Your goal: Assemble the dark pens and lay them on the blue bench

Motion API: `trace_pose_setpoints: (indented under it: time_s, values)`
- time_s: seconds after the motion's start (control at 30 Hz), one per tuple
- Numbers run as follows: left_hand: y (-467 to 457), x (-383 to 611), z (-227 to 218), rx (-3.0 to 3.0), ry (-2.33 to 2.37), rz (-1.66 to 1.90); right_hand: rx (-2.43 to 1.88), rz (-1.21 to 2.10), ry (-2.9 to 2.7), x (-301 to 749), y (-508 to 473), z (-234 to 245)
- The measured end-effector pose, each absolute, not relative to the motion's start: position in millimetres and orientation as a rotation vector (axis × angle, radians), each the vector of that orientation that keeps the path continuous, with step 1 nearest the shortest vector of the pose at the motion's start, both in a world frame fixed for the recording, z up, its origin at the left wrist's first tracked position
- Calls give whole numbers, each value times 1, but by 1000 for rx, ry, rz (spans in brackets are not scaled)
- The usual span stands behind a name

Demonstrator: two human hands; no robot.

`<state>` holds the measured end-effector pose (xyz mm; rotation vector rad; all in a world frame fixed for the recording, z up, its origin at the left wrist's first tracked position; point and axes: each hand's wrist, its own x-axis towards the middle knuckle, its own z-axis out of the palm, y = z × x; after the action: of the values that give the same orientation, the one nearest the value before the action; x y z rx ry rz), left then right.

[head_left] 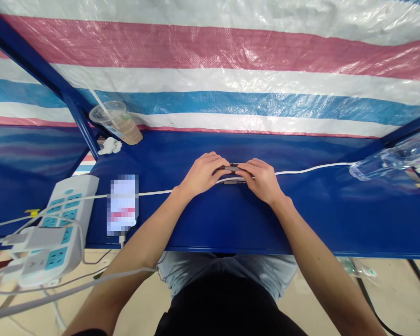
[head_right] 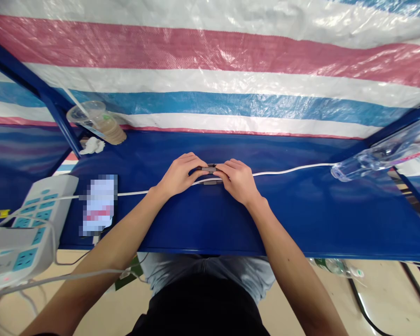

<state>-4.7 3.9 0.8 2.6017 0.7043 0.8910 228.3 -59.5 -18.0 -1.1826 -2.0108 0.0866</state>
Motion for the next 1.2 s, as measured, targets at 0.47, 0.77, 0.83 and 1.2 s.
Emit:
trace_pose_setpoints:
  time_s: [0.47,0.77,0.83,1.2]
  values:
    - [1,-3,4,2595,748,837,-1147,74,-1998,228,-59,-18]
    - [-1,-3,5,2547,810,740,-1140,97,-1983,228,-59,-20]
    - [0,-3,3,2554,808,746,-1137,98,-1978,228,-59,-20]
    - [0,-3,3,2541,816,771,-1153,92,-1996,228,-60,-20]
